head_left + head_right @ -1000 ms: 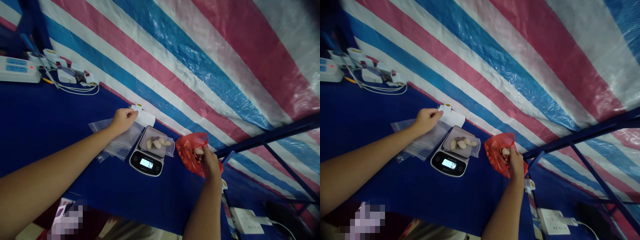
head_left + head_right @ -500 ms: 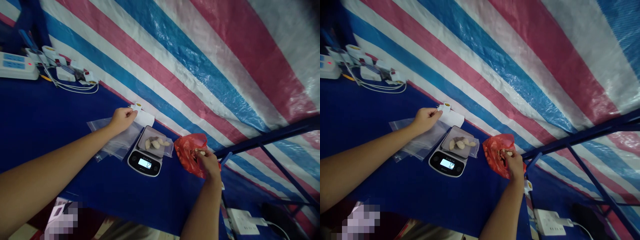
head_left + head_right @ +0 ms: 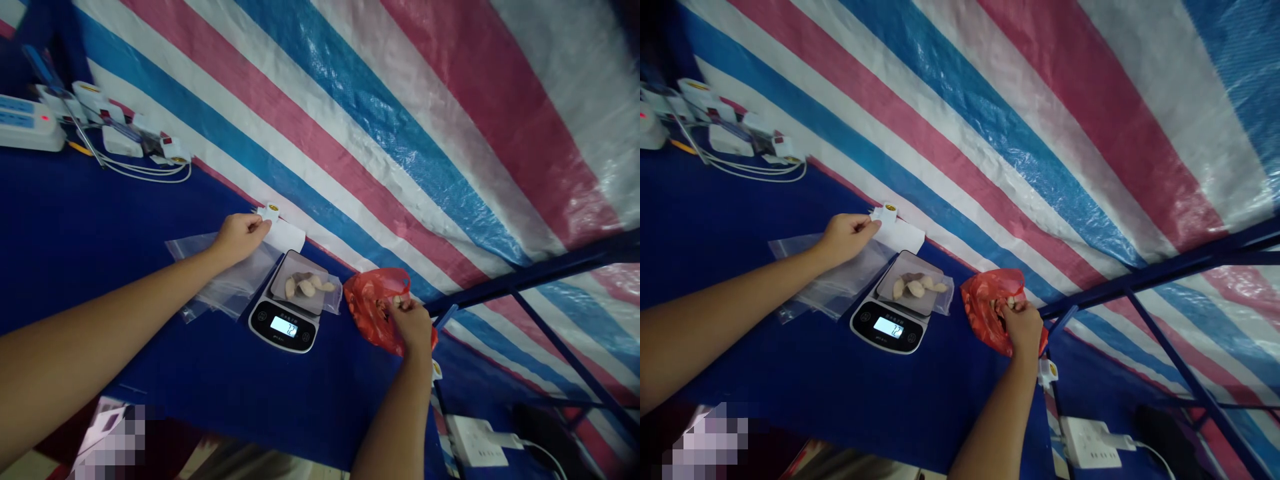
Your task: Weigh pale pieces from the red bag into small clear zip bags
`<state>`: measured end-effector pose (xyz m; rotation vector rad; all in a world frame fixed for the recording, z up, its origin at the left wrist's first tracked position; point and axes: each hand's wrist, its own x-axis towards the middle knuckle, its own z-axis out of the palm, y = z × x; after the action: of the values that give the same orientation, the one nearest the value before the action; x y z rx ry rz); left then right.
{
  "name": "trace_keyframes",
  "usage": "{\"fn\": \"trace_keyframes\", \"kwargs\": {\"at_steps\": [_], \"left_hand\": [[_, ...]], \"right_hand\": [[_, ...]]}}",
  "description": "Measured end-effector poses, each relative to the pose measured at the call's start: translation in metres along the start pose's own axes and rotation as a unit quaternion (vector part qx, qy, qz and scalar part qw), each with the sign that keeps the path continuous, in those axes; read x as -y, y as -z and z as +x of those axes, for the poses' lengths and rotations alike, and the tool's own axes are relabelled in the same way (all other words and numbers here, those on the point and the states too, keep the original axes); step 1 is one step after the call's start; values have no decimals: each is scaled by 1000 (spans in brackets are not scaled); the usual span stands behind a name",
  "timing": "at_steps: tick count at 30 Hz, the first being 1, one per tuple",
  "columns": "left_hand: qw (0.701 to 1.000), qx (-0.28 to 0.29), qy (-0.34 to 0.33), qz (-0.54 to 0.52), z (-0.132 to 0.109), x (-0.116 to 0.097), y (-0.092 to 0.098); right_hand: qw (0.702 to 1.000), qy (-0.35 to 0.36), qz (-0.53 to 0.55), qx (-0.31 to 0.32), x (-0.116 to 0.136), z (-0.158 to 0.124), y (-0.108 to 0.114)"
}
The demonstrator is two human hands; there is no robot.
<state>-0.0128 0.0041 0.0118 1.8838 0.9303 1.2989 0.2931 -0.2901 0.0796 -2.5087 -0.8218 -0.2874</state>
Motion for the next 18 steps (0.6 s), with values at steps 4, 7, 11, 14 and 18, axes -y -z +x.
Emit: {"fn": "trace_keyframes", "kwargs": {"at_steps": [4,7,11,14,18], "left_hand": [[1000,0,0,1,0,0,0],[1000,3,-4,1,-1,-4,0],[999,28,-33,3,-6,-15,2],[997,52,-64,13,-12,-28,5],[980,131,-140,51,-23,-45,7]], "right_hand": [[999,-38,-26,11,9,-2,10],[996,-44,9,80,13,-7,20],[935,-33,260,239,19,-19,33],[875,-14,408,261,26,-24,33],[877,4,369,307,43,-26,14]]}}
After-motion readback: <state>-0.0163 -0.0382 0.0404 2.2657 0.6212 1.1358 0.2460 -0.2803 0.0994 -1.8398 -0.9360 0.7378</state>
